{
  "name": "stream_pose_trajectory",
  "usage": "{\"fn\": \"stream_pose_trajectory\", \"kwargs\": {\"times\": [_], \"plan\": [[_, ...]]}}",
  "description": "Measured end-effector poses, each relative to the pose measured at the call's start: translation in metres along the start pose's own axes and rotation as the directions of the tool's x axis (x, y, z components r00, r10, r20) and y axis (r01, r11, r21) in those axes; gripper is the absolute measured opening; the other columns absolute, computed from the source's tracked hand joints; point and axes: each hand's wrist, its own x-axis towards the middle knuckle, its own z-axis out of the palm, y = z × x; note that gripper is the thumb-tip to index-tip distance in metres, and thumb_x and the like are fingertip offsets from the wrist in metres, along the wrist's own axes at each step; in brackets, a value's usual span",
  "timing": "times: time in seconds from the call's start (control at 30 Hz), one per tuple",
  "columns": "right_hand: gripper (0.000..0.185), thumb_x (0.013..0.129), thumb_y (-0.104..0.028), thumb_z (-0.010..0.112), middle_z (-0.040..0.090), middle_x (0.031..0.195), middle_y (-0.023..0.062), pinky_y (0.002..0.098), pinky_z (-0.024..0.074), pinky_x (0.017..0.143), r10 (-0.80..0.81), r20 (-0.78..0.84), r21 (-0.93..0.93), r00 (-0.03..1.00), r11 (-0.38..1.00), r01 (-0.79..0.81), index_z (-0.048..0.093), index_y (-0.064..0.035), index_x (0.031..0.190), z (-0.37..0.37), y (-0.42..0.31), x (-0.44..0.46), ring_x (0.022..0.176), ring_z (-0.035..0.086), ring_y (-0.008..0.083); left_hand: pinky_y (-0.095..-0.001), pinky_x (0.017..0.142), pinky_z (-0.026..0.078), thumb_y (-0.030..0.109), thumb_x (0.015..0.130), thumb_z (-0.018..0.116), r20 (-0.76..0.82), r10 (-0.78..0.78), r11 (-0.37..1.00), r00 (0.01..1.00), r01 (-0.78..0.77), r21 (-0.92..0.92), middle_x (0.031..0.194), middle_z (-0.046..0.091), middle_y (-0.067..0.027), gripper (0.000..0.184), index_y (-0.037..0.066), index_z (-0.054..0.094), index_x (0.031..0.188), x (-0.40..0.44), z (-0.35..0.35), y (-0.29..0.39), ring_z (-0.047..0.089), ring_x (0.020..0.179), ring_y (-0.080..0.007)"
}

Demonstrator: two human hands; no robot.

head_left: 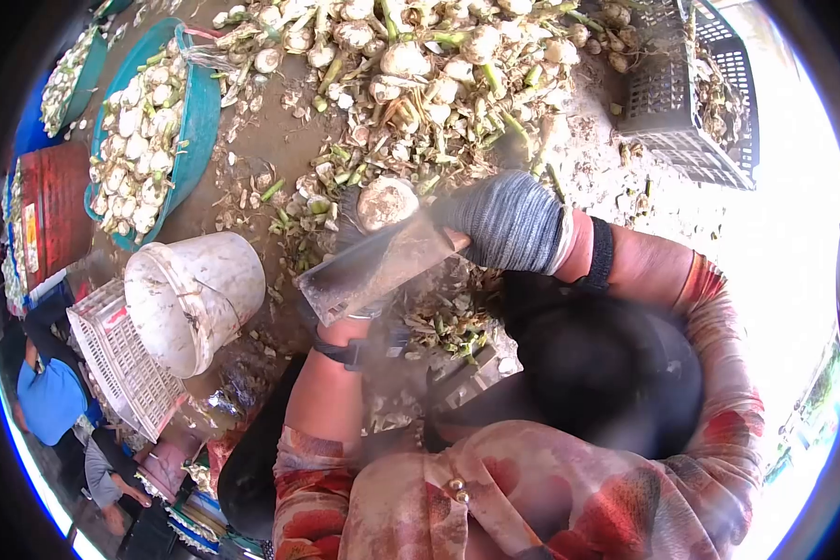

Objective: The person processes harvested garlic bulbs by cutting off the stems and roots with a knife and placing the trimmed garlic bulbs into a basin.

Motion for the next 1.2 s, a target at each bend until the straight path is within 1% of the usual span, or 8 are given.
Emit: {"fn": "stream_pose_trajectory", "kwargs": {"times": [0.3,0.33,0.63,0.73,0.83,1.0,1.03,1.2], "plan": [[0.030,0.074,-0.021,0.064,0.063,0.066,0.0124,0.0438,0.0496,0.054,0.017,-0.061,-0.110,0.998,0.994,-0.023,0.059,-0.0088,0.101,0.031,0.053,0.004,0.064,0.065,0.0319,-0.0292,0.084,0.051,0.016,0.083,0.069,-0.102,-0.125,0.968,0.987,0.144,0.205,0.109,0.061,-0.0117,0.046,0.002,0.047,0.119,-0.002,0.001,0.039,0.062,0.095,-0.0173],[0.030,0.081,-0.028,0.065,0.062,0.064,0.0128,0.0407,0.0506,0.056,0.410,-0.020,-0.151,0.912,0.900,-0.408,0.060,-0.0062,0.100,0.032,0.070,0.007,0.059,0.064,0.0292,-0.0290,0.083,0.051,0.016,0.082,0.070,-0.116,-0.057,0.968,0.992,0.084,0.238,0.109,0.062,-0.0119,0.046,0.001,0.047,0.119,-0.007,0.001,0.055,0.062,0.095,-0.0173],[0.052,0.086,-0.049,0.064,0.065,0.080,0.0074,0.0305,0.0491,0.071,0.357,0.075,0.914,0.931,0.350,-0.207,0.062,-0.0050,0.112,0.010,0.029,0.000,0.075,0.060,0.0158,-0.0417,0.101,0.036,0.019,0.060,0.083,-0.178,0.356,0.872,0.917,-0.257,0.416,0.111,0.053,-0.0100,0.069,0.004,0.049,0.118,0.025,0.016,0.060,0.045,0.118,-0.0267],[0.050,0.084,-0.045,0.066,0.065,0.091,0.0114,0.0353,0.0486,0.076,0.201,-0.113,0.652,0.973,0.754,-0.080,0.061,-0.0080,0.117,0.015,0.034,0.009,0.083,0.063,0.0213,-0.0426,0.104,0.033,0.042,0.073,0.077,-0.475,0.172,0.984,0.863,-0.170,0.048,0.133,0.045,-0.0161,0.077,0.004,0.042,0.129,0.014,0.026,0.049,0.042,0.123,-0.0296],[0.049,0.081,-0.045,0.068,0.064,0.092,0.0124,0.0371,0.0489,0.076,0.132,-0.252,0.504,0.959,0.863,0.014,0.061,-0.0078,0.114,0.024,0.032,0.006,0.084,0.063,0.0266,-0.0387,0.093,0.043,0.033,0.077,0.072,-0.075,-0.392,0.630,0.917,0.208,-0.748,0.116,0.056,-0.0114,0.066,0.008,0.044,0.131,0.017,0.028,-0.006,0.054,0.100,-0.0287],[0.048,0.074,-0.046,0.072,0.064,0.092,0.0126,0.0394,0.0497,0.075,0.162,-0.051,0.284,0.985,0.948,-0.142,0.060,-0.0121,0.105,0.005,0.030,-0.013,0.088,0.063,0.0327,-0.0394,0.094,0.045,0.032,0.089,0.060,0.133,-0.131,0.791,0.982,0.023,0.611,0.121,0.058,-0.0083,0.044,0.009,0.053,0.126,0.028,0.023,-0.027,0.057,0.108,-0.0253],[0.039,0.075,-0.040,0.071,0.065,0.092,0.0121,0.0411,0.0503,0.073,0.136,-0.113,0.218,0.984,0.970,-0.110,0.061,-0.0132,0.102,0.001,0.030,-0.019,0.086,0.064,0.0335,-0.0387,0.092,0.046,0.031,0.091,0.058,0.007,-0.058,0.992,0.998,0.057,0.111,0.118,0.060,-0.0088,0.040,0.009,0.055,0.124,0.017,0.027,-0.032,0.058,0.105,-0.0248],[0.020,0.083,-0.026,0.061,0.063,0.075,0.0151,0.0428,0.0494,0.067,0.343,0.097,-0.045,0.934,0.939,-0.341,0.059,-0.0067,0.088,0.002,0.053,-0.019,0.073,0.063,0.0350,-0.0321,0.077,0.049,0.017,0.089,0.062,-0.169,0.016,0.999,0.985,-0.010,0.034,0.097,0.063,-0.0088,0.025,0.002,0.061,0.108,0.012,0.017,0.019,0.059,0.087,-0.0168]]}}
